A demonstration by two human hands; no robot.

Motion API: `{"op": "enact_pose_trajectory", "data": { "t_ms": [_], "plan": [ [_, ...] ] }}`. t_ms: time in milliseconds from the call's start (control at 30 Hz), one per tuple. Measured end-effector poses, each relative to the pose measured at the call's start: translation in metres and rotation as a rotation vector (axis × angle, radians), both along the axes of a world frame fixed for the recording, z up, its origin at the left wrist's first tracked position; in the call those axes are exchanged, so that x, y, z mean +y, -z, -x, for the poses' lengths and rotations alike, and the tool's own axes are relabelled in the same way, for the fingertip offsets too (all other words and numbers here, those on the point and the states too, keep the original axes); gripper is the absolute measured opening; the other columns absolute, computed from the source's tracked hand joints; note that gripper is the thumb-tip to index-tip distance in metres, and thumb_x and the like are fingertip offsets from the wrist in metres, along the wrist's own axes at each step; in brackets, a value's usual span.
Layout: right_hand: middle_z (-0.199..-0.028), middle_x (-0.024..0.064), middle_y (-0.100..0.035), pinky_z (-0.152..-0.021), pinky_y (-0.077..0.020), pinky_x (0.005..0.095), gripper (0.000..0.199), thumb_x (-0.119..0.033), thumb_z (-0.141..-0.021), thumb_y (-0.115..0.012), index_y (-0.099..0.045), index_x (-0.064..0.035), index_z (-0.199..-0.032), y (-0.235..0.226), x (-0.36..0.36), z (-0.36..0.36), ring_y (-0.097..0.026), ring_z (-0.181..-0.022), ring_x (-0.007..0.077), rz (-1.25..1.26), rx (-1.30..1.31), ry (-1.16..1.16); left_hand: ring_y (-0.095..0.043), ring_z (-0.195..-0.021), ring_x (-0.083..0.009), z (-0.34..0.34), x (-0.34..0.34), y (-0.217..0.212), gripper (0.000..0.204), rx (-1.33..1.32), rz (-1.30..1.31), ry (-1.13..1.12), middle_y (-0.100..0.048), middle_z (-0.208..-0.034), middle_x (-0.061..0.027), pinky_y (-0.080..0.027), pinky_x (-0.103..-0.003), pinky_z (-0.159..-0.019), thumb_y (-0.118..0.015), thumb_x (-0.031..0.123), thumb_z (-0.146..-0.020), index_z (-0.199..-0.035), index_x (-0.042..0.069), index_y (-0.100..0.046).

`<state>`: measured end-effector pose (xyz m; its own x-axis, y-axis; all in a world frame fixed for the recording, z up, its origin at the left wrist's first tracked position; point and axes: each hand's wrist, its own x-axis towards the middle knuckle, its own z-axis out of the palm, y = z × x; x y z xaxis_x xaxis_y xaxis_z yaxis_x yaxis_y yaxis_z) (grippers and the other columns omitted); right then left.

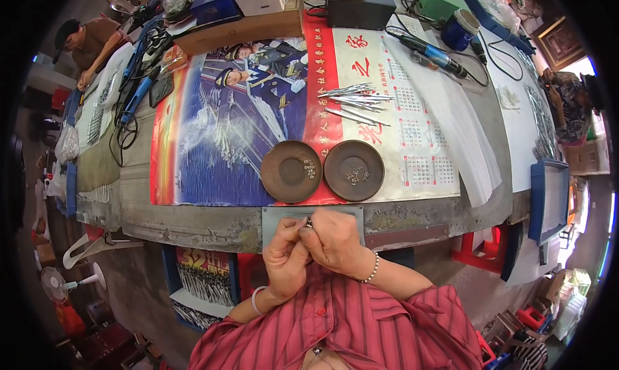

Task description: Assembling small metallic pins and components at a manufacturing workbench.

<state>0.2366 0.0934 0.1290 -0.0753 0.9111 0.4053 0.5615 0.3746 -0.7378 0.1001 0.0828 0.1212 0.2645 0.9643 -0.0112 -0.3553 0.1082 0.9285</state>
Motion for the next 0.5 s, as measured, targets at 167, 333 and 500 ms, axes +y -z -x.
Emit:
{"op": "enact_pose_trajectory", "data": {
  "t_ms": [167, 333, 500],
  "plan": [
    [-0.066, 0.0149, -0.047, -0.053, -0.0403, 0.0369, 0.017, -0.011, -0.080, -0.063, -0.052, 0.0020, -0.077, 0.002, 0.014, -0.013, -0.051, -0.059, 0.0273, 0.136, 0.122, 0.061, -0.047, -0.071, -0.0052, 0.002, 0.002, 0.004, 0.030, -0.256, 0.248, 0.105, -0.049, -0.105, -0.0021, -0.040, -0.019, -0.059, -0.054, -0.008, -0.091, -0.119, 0.001, -0.059],
    [-0.089, 0.0015, -0.043, -0.058, -0.0338, 0.0191, 0.059, -0.007, -0.066, -0.076, -0.042, -0.0090, -0.114, -0.011, 0.004, -0.011, -0.040, -0.066, 0.0073, 0.021, 0.402, 0.018, -0.047, -0.066, -0.0041, -0.001, 0.001, 0.004, 0.025, -0.323, 0.300, 0.081, -0.053, -0.105, -0.0015, -0.036, -0.019, -0.052, -0.053, -0.007, -0.091, -0.114, 0.001, -0.059],
    [-0.089, 0.0010, -0.042, -0.052, -0.0317, 0.0219, 0.068, -0.005, -0.066, -0.077, -0.037, -0.0057, -0.120, 0.003, 0.008, -0.020, -0.036, -0.062, 0.0062, 0.122, 0.567, 0.257, -0.042, -0.058, -0.0047, 0.006, -0.001, -0.001, 0.024, -0.450, 0.501, 0.102, -0.056, -0.091, -0.0009, -0.032, -0.020, -0.049, -0.052, -0.006, -0.091, -0.110, 0.007, -0.058]
  ]
}}
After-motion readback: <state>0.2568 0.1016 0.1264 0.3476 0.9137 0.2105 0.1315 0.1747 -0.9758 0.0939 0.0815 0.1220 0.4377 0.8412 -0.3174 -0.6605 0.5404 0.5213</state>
